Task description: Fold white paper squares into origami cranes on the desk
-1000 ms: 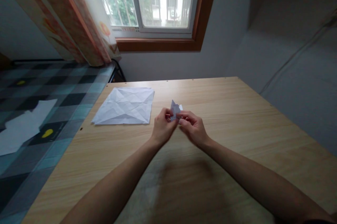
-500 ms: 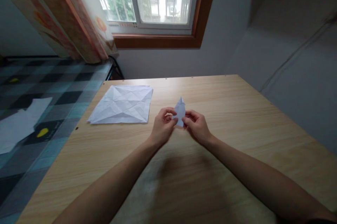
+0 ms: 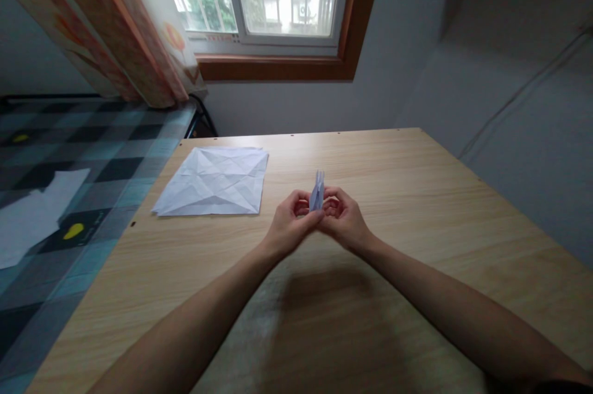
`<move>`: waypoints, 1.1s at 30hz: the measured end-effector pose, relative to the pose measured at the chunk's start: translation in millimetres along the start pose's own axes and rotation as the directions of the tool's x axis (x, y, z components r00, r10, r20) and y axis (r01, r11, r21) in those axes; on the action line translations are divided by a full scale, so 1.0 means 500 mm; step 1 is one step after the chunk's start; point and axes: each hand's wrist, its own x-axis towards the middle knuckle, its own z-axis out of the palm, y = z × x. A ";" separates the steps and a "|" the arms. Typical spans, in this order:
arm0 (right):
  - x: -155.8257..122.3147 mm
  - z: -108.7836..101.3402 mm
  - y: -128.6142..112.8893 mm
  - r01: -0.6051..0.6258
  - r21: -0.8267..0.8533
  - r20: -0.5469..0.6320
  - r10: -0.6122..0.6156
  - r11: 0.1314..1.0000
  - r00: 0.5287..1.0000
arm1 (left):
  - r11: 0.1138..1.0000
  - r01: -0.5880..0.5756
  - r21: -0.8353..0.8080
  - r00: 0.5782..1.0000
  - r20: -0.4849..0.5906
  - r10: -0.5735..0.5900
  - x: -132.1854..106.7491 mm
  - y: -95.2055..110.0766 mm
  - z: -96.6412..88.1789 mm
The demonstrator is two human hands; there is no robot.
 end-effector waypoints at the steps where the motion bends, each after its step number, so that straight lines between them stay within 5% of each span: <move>1: 0.001 0.000 0.000 -0.026 0.009 0.019 0.026 1.000 0.999 | 1.000 0.010 -0.014 1.000 -0.011 -0.010 0.001 0.002 -0.001; 14: 0.012 -0.007 -0.010 0.011 -0.028 -0.040 -0.012 1.000 0.999 | 0.988 -0.033 0.153 0.994 -0.098 0.048 0.008 -0.002 -0.007; 25: 0.012 -0.014 -0.016 -0.011 0.071 -0.038 0.014 0.997 0.999 | 0.997 0.009 0.072 1.000 -0.010 -0.008 0.004 0.006 -0.004; 33: 0.009 -0.012 -0.015 -0.074 0.109 -0.046 0.080 0.991 0.996 | 0.960 -0.033 0.277 0.983 -0.164 0.081 0.007 -0.001 -0.012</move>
